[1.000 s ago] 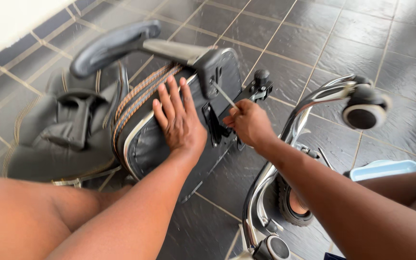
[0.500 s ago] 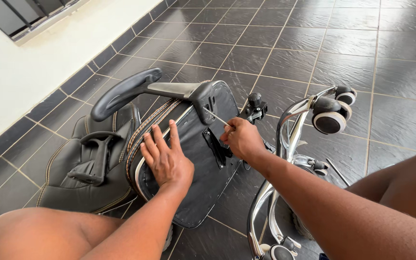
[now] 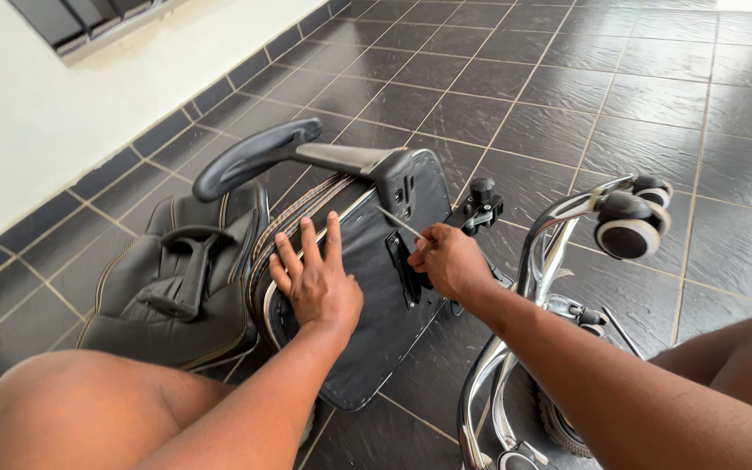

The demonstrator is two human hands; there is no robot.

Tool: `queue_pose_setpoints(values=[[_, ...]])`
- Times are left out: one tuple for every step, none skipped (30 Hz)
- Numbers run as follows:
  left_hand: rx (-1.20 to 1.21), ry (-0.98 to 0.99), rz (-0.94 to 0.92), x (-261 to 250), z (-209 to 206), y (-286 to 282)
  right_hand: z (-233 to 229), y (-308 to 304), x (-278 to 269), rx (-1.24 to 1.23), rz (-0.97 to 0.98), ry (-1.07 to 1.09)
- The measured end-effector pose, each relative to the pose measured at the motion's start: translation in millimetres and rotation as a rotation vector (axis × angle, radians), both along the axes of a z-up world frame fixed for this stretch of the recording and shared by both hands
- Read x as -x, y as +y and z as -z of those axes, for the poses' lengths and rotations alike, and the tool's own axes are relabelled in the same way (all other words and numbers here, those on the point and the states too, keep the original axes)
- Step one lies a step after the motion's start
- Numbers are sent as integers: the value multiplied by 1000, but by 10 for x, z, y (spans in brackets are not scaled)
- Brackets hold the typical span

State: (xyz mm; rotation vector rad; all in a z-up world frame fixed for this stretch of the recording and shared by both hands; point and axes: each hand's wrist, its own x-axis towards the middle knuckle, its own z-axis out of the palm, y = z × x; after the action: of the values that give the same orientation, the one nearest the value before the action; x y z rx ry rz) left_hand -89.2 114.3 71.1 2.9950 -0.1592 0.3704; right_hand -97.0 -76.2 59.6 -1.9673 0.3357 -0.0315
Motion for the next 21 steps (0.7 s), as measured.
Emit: queue_pose_setpoints(values=[[5,-9,5,-8,4,-2,-5,2,-5,-8,-2,-12],[9,-19,9,-19,10,1,-12,17,-8,-9,13,-9],[12,-30,16,-36,15,1,-28,30,-11,-12,29,-9],[20,-41,25,-57,21,-2,-49,44,-10,-14,46,-8],[27,-52,32,-73,32,0,-72,67,-2,-18,58,-20],[35,-63,39,-83,46,2,-101,89,11,-22,70,-33],[44,-70,45,-98,54,14,-144,124,7,-23,74,-49],[53,-78,51,-110,57,23,-183,166,24,-22,89,-50],[67,-91,53,-134,43,39,-236,198,32,-17,100,-56],[99,-95,36,-160,18,78,-288,239,31,-12,111,-63],[134,-96,23,-179,-5,99,-334,265,32,17,91,-79],[170,-98,10,-191,-27,124,-374,286,24,46,70,-96],[156,-140,-37,-175,-32,159,-383,302,38,73,54,-103],[142,-181,-84,-169,-46,205,-393,310,29,107,31,-117],[123,-222,-131,-166,-66,258,-396,332,0,137,5,-130],[147,-197,-146,-165,-84,275,-389,366,-31,167,-21,-144],[175,-177,-163,-169,-106,271,-381,401,-63,179,-60,-245],[203,-158,-181,-162,-122,269,-362,433,-78,190,-101,-346],[221,-152,-169,-158,-135,269,-342,473,-106,197,-147,-449],[238,-146,-157,-157,-140,260,-313,518,-140,181,-149,-427],[257,-133,-145,-134,-121,239,-262,557,-148,166,-152,-397]])
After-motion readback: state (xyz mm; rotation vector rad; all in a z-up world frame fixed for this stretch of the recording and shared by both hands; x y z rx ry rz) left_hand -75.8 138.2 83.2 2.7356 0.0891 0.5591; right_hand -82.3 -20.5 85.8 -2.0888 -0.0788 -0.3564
